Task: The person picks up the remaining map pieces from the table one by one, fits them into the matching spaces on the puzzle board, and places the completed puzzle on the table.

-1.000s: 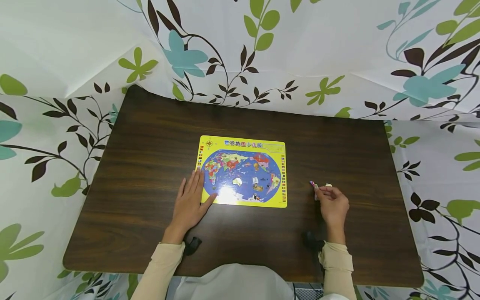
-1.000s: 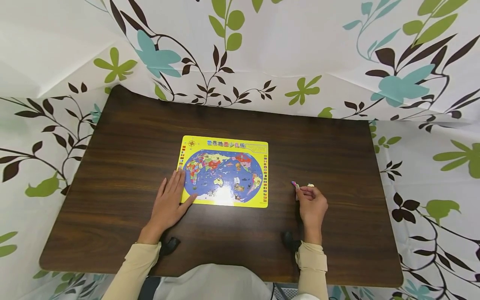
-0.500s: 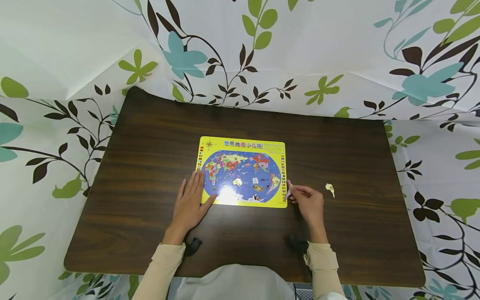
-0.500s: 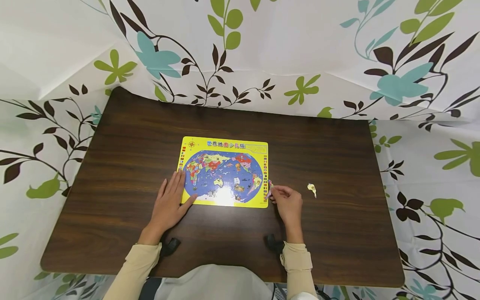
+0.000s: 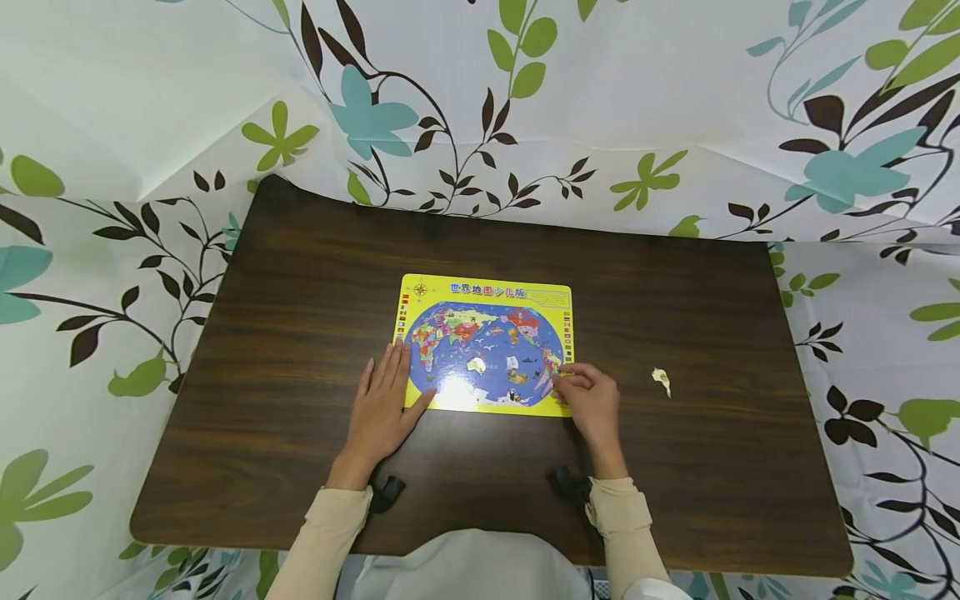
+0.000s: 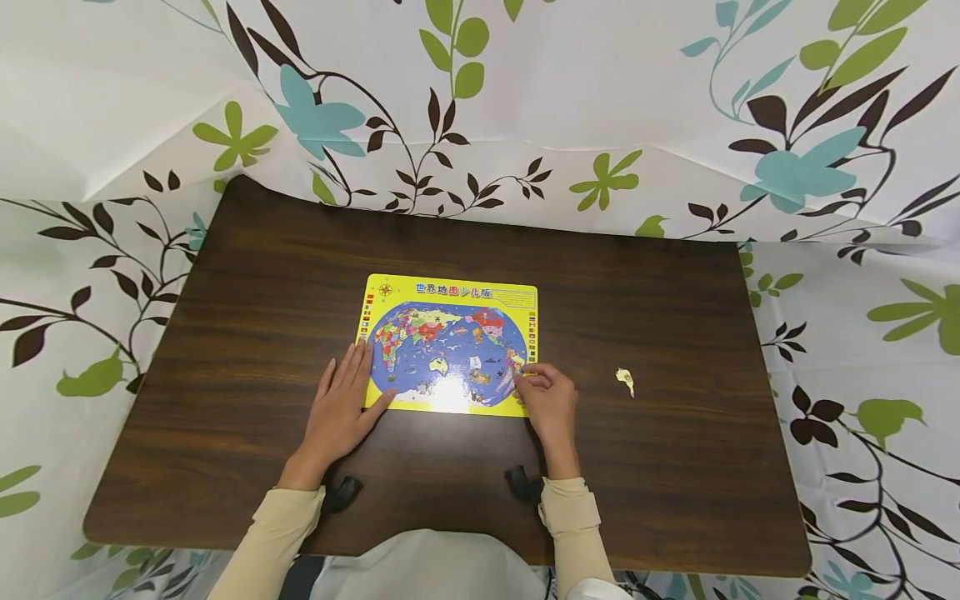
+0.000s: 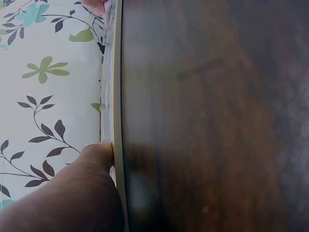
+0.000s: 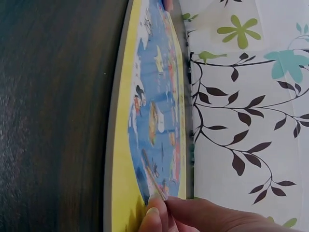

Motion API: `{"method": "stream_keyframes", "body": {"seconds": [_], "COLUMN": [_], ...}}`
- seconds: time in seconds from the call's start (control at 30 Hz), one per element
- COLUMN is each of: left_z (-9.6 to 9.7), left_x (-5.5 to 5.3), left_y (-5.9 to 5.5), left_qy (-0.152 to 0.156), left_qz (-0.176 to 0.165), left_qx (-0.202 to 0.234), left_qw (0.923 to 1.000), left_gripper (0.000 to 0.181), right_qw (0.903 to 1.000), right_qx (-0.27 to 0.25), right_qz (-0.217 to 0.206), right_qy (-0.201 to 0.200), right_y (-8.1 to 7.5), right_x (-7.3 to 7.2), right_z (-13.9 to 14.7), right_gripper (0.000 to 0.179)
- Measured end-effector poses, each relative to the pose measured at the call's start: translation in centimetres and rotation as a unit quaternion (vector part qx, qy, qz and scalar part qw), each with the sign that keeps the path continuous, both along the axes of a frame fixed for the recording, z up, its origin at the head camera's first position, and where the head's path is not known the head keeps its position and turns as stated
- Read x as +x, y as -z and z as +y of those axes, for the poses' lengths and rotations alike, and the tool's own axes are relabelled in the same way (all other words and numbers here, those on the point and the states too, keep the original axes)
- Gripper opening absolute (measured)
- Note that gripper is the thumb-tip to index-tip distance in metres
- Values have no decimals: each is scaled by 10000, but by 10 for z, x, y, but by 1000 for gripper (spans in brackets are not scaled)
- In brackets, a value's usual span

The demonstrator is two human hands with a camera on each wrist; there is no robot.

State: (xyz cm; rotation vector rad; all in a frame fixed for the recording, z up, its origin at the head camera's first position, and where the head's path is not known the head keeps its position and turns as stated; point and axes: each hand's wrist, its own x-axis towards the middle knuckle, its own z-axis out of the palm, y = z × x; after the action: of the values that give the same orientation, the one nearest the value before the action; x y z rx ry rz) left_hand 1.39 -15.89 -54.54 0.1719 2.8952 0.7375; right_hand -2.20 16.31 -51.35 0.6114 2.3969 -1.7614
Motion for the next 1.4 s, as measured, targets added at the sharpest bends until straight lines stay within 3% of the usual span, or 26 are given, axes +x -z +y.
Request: {"method": "stream_keyframes", "body": {"seconds": [0.93, 1.1, 1.4], "left_z": [0, 0, 1], "left_x": [-1, -1, 0], "left_y": [0, 0, -1], "left_qy": [19, -2, -11], "left_qz": [-85, -105, -133], "left_qx": [-46, -34, -38], "left_qw": [10000, 9999, 9999], "left_gripper": [88, 89, 88], "right_qw": [9960, 9951, 9840], "right_qx": [851, 956, 1686], "right_qz": [-242, -139, 183], "right_qy": [-101, -230, -554], "right_y": [-3, -5, -5], "right_x": [-3, -1, 1], "right_z": [-8, -9, -13], "right_gripper": [22, 22, 23]}}
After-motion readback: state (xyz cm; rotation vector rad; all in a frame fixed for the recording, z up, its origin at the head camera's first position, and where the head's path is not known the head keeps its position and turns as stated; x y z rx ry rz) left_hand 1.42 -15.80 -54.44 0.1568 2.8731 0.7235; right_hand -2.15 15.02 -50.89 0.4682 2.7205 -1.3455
